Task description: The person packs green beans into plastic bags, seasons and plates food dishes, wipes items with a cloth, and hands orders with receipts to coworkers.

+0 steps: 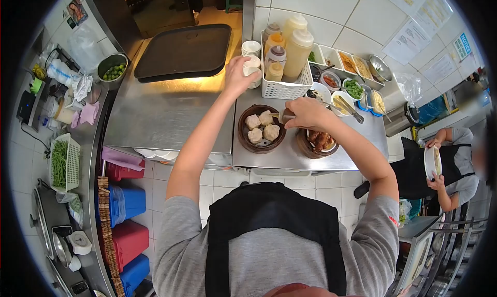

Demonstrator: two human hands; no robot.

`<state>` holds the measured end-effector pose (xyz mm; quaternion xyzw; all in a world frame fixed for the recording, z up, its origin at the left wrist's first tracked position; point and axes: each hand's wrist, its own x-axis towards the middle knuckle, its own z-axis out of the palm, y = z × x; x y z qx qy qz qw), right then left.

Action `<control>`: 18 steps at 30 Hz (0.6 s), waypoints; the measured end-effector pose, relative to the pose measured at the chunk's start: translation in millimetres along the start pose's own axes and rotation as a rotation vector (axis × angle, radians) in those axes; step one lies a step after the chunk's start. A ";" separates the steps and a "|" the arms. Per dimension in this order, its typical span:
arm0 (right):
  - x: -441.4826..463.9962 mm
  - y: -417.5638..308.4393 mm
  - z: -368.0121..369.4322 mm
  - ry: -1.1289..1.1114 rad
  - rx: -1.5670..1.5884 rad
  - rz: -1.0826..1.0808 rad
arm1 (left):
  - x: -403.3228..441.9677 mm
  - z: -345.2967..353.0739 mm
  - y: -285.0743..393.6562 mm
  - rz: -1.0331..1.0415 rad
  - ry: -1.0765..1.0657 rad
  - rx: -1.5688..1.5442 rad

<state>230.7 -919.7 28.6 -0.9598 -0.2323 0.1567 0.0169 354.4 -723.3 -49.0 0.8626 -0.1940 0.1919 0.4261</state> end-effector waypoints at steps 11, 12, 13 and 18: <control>-14.3 -14.4 4.4 -0.174 -0.164 -0.045 | -95.7 -109.6 -69.5 -0.226 0.153 -0.126; -14.2 -17.9 3.3 -0.174 -0.165 -0.048 | -105.6 -114.8 -73.2 -0.257 0.140 -0.117; -13.0 -22.4 1.3 -0.137 -0.144 -0.069 | -114.0 -118.6 -75.8 -0.257 0.143 -0.115; 0.4 -41.5 1.0 -0.137 -0.137 -0.138 | -150.2 -127.1 -78.5 -0.465 0.179 -0.235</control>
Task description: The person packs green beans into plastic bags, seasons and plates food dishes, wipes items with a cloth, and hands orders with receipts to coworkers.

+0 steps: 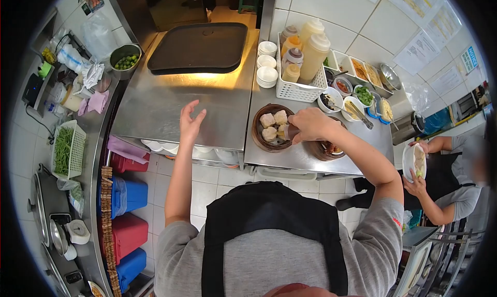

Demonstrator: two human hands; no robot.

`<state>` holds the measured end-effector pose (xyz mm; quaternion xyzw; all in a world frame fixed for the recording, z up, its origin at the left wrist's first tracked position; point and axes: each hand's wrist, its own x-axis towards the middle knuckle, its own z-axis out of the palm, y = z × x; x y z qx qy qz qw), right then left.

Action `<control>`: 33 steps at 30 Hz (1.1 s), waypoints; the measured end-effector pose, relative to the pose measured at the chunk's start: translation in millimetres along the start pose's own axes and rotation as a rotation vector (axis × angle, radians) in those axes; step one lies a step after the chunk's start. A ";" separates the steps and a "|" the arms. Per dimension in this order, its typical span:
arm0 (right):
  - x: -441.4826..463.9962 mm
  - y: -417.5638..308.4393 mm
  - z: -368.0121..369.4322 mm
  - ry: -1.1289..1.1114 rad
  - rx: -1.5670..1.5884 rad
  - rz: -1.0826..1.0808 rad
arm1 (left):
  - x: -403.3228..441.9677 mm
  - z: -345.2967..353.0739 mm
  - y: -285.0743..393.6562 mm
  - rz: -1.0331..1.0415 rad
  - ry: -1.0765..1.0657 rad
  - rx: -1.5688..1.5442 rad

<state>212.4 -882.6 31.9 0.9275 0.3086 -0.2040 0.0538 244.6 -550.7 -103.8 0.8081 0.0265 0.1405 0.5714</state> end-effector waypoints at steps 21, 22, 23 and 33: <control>-38.7 103.3 -36.7 0.849 1.086 0.149 | -57.0 -27.7 -23.2 -0.284 0.076 -0.263; -33.4 111.8 -37.0 1.011 1.180 0.071 | -56.4 -26.5 -19.2 -0.264 0.089 -0.274; -25.8 119.4 -34.5 1.023 1.182 0.083 | -55.7 -24.8 -16.8 -0.245 0.102 -0.285; 43.2 144.2 40.2 0.892 0.601 0.348 | -66.6 12.8 5.3 -0.214 0.003 -0.198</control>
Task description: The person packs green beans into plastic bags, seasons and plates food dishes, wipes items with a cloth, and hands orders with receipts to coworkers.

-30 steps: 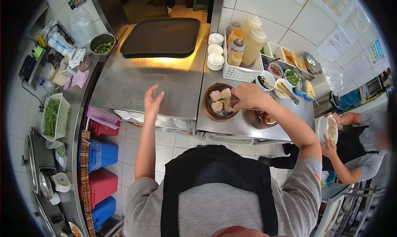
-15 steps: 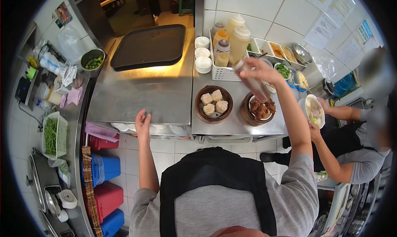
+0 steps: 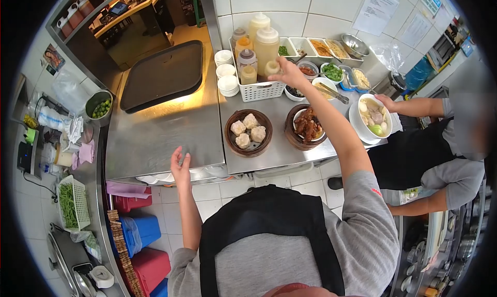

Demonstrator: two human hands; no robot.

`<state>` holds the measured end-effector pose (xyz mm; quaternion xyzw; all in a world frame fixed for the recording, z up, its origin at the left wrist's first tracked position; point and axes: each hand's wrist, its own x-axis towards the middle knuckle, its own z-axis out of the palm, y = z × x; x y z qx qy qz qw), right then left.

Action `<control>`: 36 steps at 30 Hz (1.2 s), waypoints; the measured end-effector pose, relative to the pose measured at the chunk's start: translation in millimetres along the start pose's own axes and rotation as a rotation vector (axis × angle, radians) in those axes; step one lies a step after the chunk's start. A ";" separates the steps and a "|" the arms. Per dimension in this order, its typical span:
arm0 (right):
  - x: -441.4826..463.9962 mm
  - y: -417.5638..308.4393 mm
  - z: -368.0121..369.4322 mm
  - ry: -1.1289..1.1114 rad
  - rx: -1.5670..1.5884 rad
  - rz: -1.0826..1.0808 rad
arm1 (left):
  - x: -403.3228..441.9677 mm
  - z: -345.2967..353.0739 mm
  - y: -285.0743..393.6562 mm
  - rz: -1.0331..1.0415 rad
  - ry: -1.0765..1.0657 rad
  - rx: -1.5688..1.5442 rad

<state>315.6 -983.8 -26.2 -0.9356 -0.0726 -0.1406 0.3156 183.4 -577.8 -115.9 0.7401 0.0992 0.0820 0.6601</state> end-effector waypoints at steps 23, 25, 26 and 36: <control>-322.0 311.2 61.2 0.051 -0.161 0.994 | -55.2 58.7 17.7 0.030 0.005 0.190; -319.2 313.3 74.9 0.013 -0.129 1.063 | -64.7 64.6 25.8 0.036 0.028 0.217; -320.1 312.9 83.0 0.001 -0.134 1.083 | -70.6 64.8 29.4 0.046 0.012 0.234; -341.7 323.9 111.9 0.129 -0.046 1.097 | -144.1 25.6 20.6 -0.100 0.197 0.302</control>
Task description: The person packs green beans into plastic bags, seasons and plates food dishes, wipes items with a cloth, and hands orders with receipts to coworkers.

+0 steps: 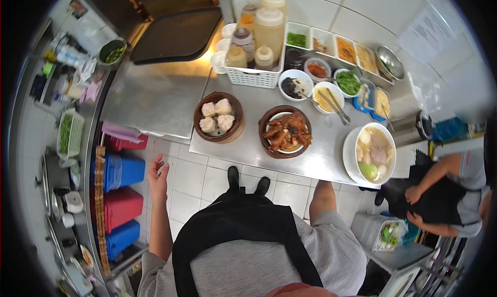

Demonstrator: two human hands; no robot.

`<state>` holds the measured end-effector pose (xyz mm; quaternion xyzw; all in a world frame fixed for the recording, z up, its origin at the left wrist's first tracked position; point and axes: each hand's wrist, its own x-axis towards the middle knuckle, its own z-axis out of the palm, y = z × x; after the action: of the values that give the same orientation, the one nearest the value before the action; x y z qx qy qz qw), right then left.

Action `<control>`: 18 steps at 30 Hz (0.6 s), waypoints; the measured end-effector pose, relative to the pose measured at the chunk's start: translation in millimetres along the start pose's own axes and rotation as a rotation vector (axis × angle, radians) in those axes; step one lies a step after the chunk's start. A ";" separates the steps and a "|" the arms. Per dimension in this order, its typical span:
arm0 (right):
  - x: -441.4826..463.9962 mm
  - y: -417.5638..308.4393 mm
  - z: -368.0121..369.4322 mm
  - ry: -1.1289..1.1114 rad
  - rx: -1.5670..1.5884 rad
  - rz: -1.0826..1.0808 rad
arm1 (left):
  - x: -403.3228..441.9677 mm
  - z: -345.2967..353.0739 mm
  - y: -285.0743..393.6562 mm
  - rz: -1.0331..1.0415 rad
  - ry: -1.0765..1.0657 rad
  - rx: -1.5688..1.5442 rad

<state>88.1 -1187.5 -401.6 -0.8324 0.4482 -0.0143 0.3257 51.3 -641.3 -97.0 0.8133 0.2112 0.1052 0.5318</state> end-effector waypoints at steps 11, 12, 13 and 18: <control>5.2 -73.0 -13.6 0.296 0.699 -0.051 | 22.9 5.9 -6.2 0.056 -0.051 -0.037; -1.5 -77.8 -17.5 0.329 0.754 -0.056 | 32.9 7.7 -4.2 0.062 -0.057 -0.031; -9.1 -78.3 -20.1 0.357 0.796 -0.056 | 45.0 11.1 0.3 0.127 -0.158 -0.070; -82.5 -32.2 -40.6 0.533 0.770 -0.052 | 121.4 53.3 21.8 0.259 -0.483 -0.115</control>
<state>49.7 -1134.3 -329.7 -0.6293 0.4572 -0.4011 0.4838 185.3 -637.3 -105.7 0.8036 -0.0337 -0.0130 0.5940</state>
